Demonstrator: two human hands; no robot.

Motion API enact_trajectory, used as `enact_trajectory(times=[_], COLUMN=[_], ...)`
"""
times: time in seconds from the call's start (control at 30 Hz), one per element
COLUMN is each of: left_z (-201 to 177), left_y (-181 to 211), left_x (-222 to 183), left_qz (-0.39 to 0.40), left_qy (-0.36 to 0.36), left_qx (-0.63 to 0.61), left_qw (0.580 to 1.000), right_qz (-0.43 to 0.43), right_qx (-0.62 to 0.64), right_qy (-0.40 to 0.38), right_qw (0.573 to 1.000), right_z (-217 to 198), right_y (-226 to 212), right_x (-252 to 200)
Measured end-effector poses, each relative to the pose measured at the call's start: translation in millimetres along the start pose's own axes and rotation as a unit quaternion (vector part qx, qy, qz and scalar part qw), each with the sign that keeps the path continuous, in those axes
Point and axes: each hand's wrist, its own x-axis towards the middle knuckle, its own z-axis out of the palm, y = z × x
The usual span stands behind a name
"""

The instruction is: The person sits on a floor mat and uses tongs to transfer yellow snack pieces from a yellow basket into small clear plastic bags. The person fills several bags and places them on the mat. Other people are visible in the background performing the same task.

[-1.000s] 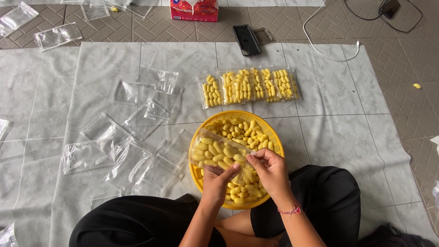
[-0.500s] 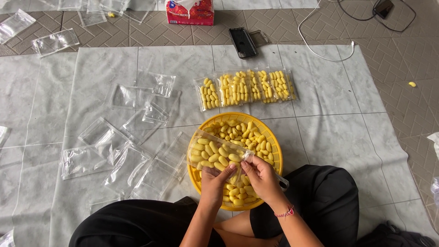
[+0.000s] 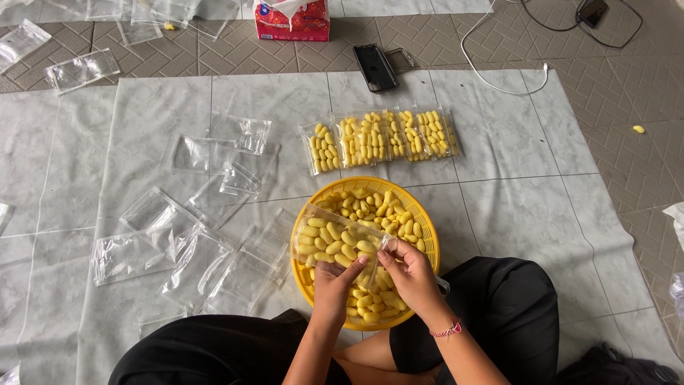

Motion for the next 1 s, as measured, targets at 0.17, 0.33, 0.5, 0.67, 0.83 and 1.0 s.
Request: enact_trajectory(times=[0.17, 0.33, 0.5, 0.67, 0.83, 1.0], left_z=[-0.1, 0.6, 2.9, -4.4, -2.0, -2.8], left_y=[-3.3, -1.1, 2.3, -9.9, -5.3, -10.1], left_x=[0.7, 0.1, -1.8, 1.2, -0.4, 1.1], left_qz=[0.008, 0.016, 0.021, 0.025, 0.006, 0.022], left_qy=[0.005, 0.018, 0.025, 0.038, 0.042, 0.015], left_qx=[-0.023, -0.023, 0.046, 0.096, 0.06, 0.062], left_qw=[1.0, 0.999, 0.998, 0.994, 0.997, 0.998], right_qz=[0.024, 0.121, 0.103, 0.044, 0.096, 0.104], right_qx=[0.05, 0.169, -0.019, -0.054, -0.002, 0.002], right_qy=[0.028, 0.005, 0.061, 0.051, 0.046, -0.01], right_qw=[0.998, 0.978, 0.993, 0.996, 0.994, 0.995], right_z=[5.4, 4.5, 4.3, 10.7, 11.3, 3.2], right_y=[6.7, -8.1, -6.2, -1.3, -11.1, -13.6], right_x=[1.6, 3.9, 4.1, 4.3, 5.5, 2.7])
